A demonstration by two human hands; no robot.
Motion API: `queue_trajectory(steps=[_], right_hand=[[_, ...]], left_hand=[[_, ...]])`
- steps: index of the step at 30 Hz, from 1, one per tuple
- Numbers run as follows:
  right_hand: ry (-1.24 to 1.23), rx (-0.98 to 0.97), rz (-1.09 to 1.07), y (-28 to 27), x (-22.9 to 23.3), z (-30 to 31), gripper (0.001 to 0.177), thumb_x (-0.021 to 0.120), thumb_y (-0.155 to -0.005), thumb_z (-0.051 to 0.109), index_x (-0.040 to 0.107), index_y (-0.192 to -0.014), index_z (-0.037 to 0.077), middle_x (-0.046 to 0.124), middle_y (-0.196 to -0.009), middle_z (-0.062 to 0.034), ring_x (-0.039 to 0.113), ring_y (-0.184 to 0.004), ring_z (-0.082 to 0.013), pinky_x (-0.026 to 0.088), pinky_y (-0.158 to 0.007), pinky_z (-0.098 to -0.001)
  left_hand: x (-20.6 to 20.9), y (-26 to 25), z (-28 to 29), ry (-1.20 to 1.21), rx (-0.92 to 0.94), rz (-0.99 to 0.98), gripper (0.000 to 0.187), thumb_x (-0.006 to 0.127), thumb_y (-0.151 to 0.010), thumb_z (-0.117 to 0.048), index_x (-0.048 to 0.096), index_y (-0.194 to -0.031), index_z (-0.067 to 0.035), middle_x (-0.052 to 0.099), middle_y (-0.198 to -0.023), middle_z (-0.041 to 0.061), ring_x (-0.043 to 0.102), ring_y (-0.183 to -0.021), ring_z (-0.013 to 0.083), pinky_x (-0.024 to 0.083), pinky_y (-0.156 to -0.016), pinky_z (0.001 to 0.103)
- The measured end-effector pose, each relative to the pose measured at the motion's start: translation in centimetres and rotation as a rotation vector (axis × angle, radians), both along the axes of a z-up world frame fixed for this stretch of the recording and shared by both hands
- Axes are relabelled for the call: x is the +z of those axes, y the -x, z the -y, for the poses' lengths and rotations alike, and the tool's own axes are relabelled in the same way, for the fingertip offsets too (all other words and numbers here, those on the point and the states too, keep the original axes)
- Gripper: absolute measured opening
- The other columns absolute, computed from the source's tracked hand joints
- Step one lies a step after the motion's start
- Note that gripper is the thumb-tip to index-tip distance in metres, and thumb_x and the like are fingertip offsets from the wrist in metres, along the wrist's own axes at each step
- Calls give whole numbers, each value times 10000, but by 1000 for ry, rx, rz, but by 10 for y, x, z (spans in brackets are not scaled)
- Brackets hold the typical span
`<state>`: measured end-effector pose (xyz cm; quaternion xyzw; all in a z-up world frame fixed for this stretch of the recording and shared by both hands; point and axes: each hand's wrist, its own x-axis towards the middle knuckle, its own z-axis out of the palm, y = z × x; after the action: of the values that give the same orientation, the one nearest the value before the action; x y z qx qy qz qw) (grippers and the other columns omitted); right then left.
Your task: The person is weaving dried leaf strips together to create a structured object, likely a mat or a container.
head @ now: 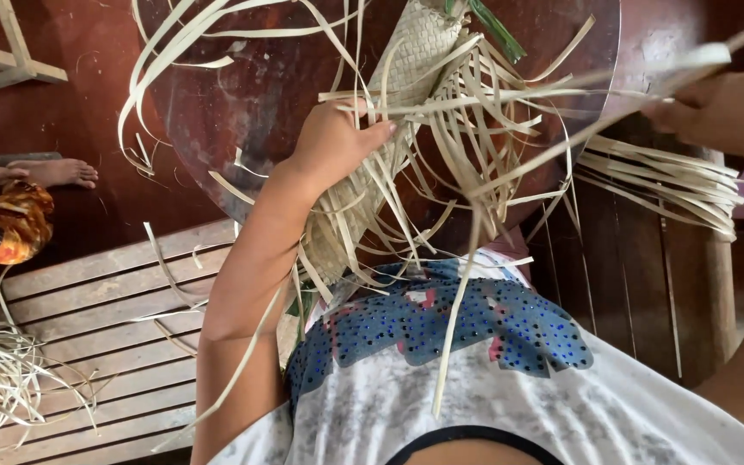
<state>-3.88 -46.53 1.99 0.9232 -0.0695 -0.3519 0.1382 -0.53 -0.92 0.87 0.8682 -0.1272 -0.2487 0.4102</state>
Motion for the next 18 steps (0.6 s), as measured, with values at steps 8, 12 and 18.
queue_trajectory(steps=[8, 12, 18], right_hand=[[-1131, 495, 202, 41, 131, -124, 254, 514, -811, 296, 748, -803, 197, 765, -762, 88, 732, -721, -65, 586, -633, -204], [-1245, 860, 763, 19, 99, -210, 99, 652, -941, 70, 648, -1011, 0, 658, -869, -136, 637, -798, -248, 549, -763, -380], [-951, 872, 698, -17, 46, -247, 148, 618, -924, 89, 675, -1056, 124, 640, -952, -72, 595, -915, -241, 541, -791, -354]], left_hand=[[-3, 0, 1, -58, 36, -32, 261, 658, -923, -306, 558, -783, -110, 514, -515, -40, 344, -342, 44, 292, -294, 196], [-16, -1, 0, -68, 100, -36, 392, 721, -898, -337, 463, -675, -143, 478, -496, -30, 386, -375, 72, 289, -345, 242], [9, 2, 4, -26, 77, -69, 435, 678, -937, -235, 423, -588, -194, 365, -496, -60, 246, -451, 73, 171, -465, 260]])
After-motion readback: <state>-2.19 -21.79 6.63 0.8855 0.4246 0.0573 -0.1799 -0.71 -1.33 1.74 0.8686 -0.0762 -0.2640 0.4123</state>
